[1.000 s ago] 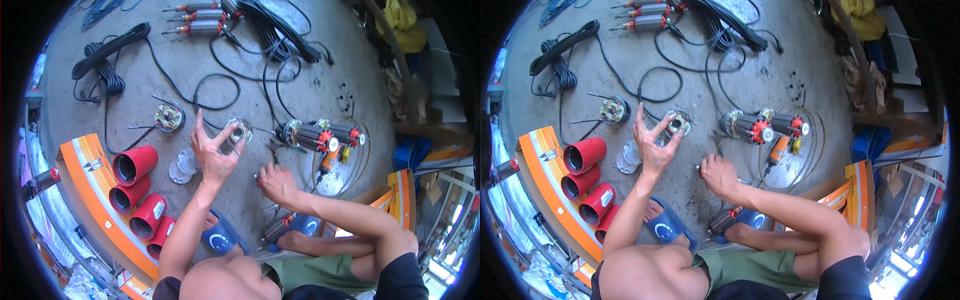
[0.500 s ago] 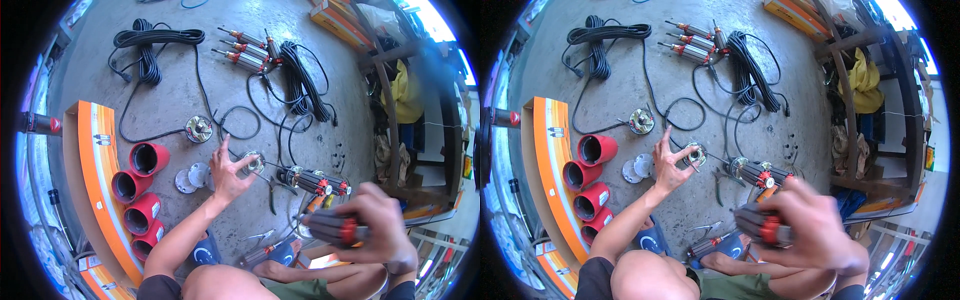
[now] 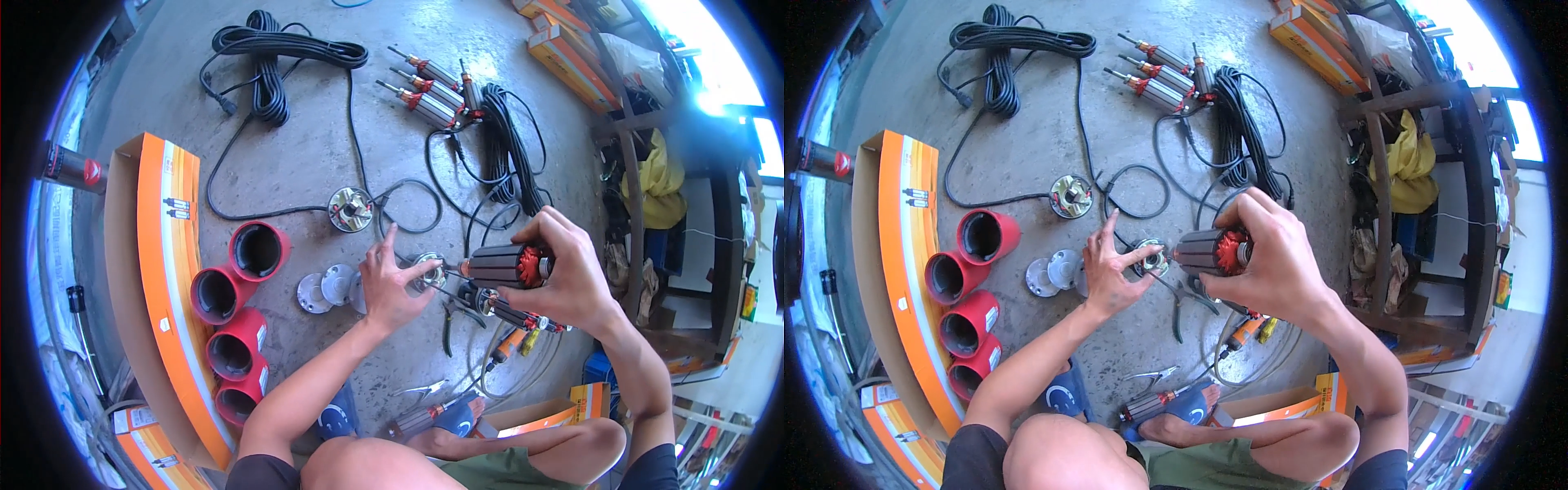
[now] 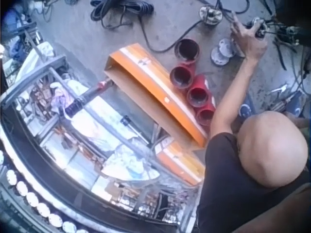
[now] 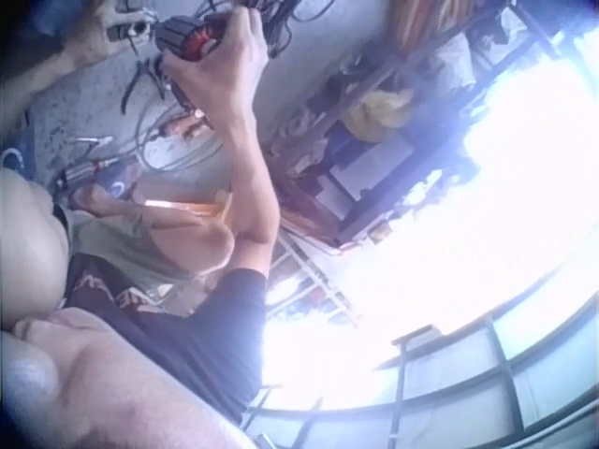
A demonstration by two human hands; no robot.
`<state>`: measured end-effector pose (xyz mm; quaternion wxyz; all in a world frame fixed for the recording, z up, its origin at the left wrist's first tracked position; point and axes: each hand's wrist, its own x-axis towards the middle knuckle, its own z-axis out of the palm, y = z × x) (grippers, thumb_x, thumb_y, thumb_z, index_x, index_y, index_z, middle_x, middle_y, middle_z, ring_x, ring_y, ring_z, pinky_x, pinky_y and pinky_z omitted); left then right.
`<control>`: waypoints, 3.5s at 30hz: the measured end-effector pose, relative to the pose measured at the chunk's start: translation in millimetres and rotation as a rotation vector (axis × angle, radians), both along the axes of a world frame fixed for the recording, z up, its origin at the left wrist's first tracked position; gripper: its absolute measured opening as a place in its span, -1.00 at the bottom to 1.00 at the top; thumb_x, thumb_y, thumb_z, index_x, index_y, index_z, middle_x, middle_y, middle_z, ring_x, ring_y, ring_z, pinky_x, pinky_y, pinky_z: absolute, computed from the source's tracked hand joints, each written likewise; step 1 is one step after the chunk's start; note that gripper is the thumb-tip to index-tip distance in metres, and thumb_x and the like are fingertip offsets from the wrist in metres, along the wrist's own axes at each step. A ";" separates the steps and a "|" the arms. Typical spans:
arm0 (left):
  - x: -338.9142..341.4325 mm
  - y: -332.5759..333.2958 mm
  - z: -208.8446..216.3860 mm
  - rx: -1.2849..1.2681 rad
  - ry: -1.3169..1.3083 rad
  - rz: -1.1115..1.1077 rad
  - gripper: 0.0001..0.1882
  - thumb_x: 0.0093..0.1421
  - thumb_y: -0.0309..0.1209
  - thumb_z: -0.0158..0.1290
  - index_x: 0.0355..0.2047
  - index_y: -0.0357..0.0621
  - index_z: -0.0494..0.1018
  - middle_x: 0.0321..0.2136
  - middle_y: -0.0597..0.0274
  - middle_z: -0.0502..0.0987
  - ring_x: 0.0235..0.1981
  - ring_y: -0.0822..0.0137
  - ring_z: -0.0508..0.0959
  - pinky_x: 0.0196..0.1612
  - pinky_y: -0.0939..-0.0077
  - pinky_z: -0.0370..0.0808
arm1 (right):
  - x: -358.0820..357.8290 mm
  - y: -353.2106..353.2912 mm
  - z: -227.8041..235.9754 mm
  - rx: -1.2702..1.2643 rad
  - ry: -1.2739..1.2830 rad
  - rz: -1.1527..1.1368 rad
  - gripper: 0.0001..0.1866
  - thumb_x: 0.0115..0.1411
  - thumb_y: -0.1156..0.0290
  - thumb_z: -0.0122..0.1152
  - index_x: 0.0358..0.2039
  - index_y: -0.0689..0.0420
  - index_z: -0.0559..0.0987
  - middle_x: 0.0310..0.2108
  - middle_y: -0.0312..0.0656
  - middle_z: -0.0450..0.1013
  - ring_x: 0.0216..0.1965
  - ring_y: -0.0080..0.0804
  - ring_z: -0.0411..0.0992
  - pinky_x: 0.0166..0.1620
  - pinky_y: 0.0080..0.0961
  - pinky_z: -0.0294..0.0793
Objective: The person assembles multiple motor units by hand, inserting internal components and securing metal end caps with a screwdriver.
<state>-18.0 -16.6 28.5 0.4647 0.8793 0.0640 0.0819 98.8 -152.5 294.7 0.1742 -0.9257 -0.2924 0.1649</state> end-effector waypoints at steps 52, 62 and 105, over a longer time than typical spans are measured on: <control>-1.4 3.8 -3.8 -0.079 -0.031 0.003 -0.55 -0.04 -0.10 0.42 -0.06 0.60 0.75 0.52 -0.12 0.04 0.39 -0.29 0.14 0.35 -0.16 0.16 | -22.5 7.8 -55.8 -0.200 0.171 0.375 -0.54 -0.08 0.55 0.47 -0.18 0.23 0.44 -0.19 -0.03 0.35 -0.30 -0.03 0.54 -0.31 -0.21 0.64; -1.7 3.0 -3.6 -0.073 -0.037 -0.003 -0.50 -0.08 -0.16 0.42 -0.04 0.57 0.74 0.50 -0.13 0.09 0.41 -0.26 0.14 0.41 -0.14 0.09 | -16.1 7.7 -70.8 -0.326 0.213 0.484 -0.41 -0.06 0.45 0.54 -0.04 0.28 0.45 -0.03 0.05 0.40 -0.07 0.05 0.53 -0.08 -0.19 0.63; 17.5 13.0 -35.9 0.394 -0.305 -0.428 -0.56 0.20 -0.18 0.20 0.00 -0.18 0.53 -0.13 0.05 0.62 -0.03 0.04 0.61 0.12 0.00 0.44 | -43.8 15.6 -99.4 -0.028 -0.301 0.369 -0.43 -0.01 0.02 0.48 -0.07 0.07 0.55 -0.14 -0.19 0.47 0.00 -0.25 0.48 0.07 -0.27 0.43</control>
